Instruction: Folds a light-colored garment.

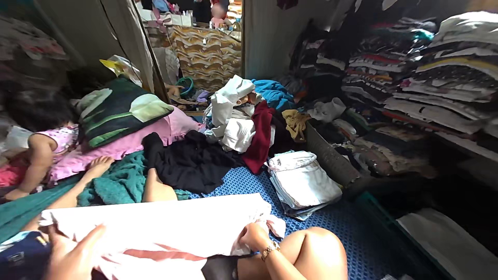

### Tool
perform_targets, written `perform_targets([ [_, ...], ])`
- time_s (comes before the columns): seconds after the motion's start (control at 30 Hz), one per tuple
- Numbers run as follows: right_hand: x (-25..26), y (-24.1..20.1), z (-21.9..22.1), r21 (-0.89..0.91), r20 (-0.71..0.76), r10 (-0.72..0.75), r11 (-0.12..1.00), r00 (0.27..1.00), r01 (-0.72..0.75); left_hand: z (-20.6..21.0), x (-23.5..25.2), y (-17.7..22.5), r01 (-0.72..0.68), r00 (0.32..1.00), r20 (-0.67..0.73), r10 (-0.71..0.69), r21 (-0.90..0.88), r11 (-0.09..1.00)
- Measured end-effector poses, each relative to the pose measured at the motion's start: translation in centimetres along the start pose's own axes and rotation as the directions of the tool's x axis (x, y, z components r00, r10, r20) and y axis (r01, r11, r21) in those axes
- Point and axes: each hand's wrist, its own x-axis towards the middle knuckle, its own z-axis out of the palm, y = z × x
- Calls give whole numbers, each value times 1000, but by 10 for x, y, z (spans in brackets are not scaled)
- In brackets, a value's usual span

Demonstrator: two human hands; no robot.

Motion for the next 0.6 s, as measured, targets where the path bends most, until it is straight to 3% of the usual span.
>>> perform_targets([
  [0.23, 3, 0, 0, -19, 29, -48, 999, 998, 49, 0, 1, -3, -3, 1000, -3, 3, -3, 1000],
  [0.4, -5, 3, -14, 55, -28, -96, 994, 995, 97, 0, 1, -2, -6, 1000, -8, 6, -6, 1000],
  [0.5, -2, 15, -25, 264, -190, -167, 940, 967, 214, -3, 2, -2, -10, 1000, -14, 10, -18, 1000],
  [0.6, -12, 28, -40, 525, -399, -169, 764, 901, 376, -3, 3, -4, -17, 999, -46, 15, -47, 999],
])
